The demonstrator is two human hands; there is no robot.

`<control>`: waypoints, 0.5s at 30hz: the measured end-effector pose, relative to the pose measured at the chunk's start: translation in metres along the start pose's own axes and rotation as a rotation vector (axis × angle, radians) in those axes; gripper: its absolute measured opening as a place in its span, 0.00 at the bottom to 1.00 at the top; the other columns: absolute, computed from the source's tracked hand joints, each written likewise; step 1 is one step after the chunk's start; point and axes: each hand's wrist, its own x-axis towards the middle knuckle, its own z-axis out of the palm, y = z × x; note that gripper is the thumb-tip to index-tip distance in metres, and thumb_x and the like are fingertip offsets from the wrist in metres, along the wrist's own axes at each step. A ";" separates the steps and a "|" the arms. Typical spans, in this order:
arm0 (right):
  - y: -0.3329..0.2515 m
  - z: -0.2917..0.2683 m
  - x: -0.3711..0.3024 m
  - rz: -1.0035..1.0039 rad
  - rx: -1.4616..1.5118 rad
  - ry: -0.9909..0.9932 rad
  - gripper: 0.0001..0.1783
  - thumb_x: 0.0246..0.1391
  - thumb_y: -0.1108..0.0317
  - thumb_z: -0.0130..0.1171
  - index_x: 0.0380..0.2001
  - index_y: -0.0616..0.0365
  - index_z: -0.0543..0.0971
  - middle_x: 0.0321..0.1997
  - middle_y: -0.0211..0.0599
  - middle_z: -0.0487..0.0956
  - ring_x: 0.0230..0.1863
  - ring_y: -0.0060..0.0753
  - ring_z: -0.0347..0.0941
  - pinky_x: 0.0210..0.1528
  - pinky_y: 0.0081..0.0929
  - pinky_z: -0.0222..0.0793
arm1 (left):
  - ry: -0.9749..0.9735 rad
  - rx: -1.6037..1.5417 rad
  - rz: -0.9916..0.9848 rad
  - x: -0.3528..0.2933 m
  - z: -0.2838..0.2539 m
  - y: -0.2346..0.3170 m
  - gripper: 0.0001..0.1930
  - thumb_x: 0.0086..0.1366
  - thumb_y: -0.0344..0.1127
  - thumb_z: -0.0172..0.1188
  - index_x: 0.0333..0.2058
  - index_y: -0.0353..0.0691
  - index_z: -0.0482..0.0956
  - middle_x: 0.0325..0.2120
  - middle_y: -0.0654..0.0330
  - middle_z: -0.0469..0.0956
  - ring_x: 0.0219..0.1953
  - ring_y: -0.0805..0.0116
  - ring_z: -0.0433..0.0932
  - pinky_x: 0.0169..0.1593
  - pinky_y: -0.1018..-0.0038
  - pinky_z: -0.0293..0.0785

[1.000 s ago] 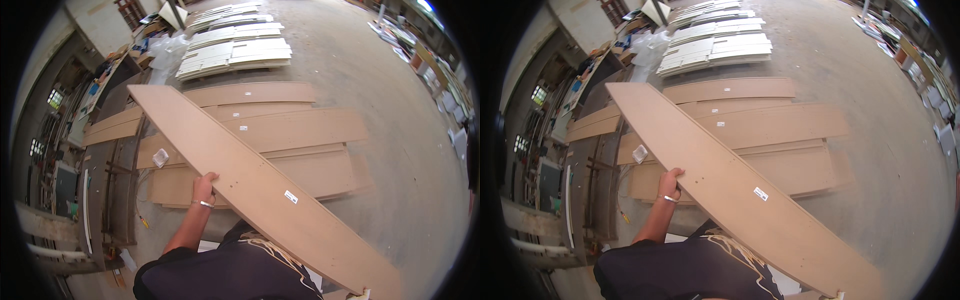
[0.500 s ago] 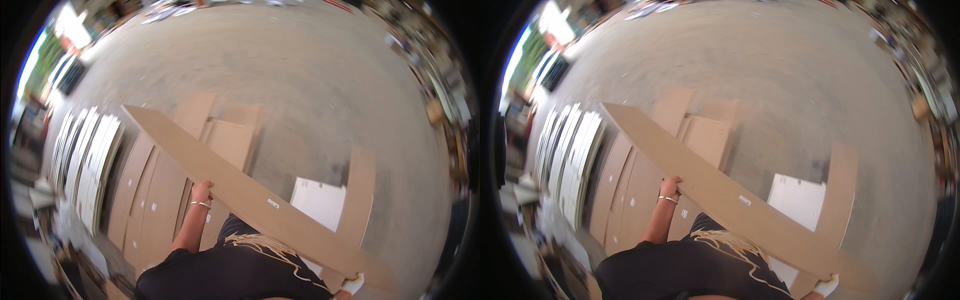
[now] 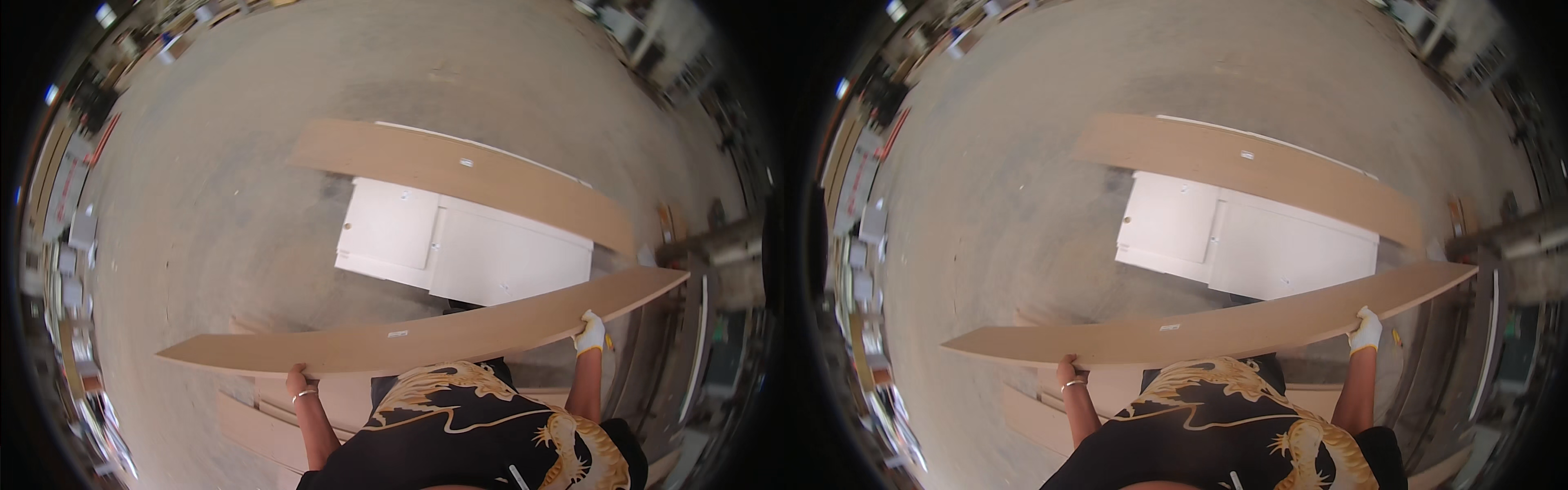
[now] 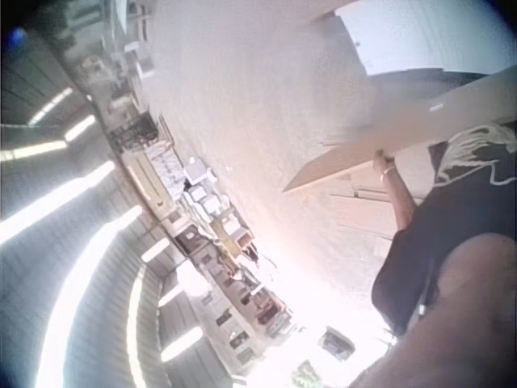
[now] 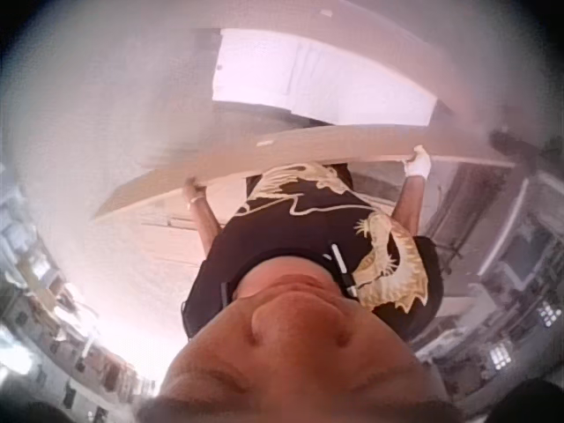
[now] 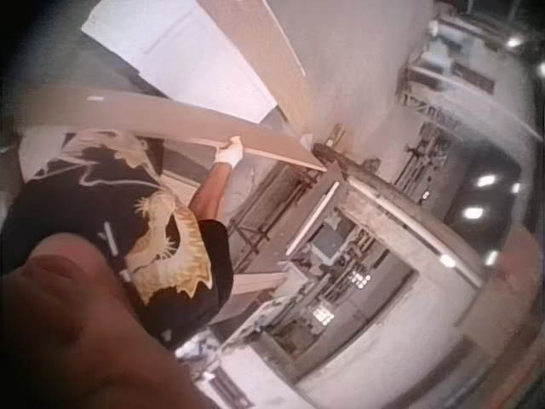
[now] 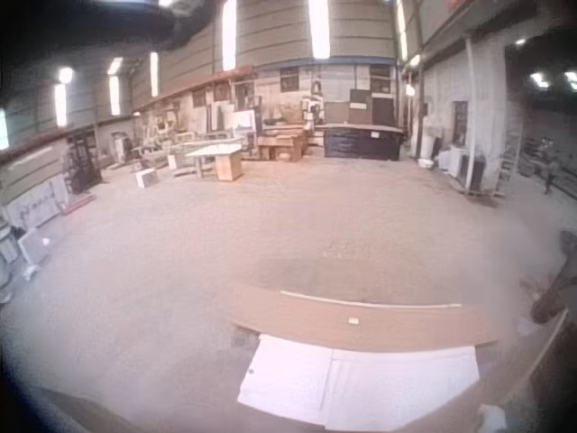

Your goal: The person wipes multiple large flat wood panels with a cloth, occasionally lifting and repositioning them. They also use a spray bottle to apply liquid to the panels and continue wiping. The person handles the panels one at a time, moving them between stacks.

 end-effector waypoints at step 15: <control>-0.056 -0.155 0.041 0.036 0.250 0.193 0.11 0.52 0.81 0.56 0.37 0.54 0.79 0.38 0.26 0.80 0.40 0.26 0.78 0.46 0.22 0.76 | -0.125 0.388 -0.135 -0.057 0.197 -0.051 0.12 0.64 0.26 0.55 0.47 0.37 0.77 0.44 0.54 0.82 0.48 0.54 0.82 0.50 0.56 0.83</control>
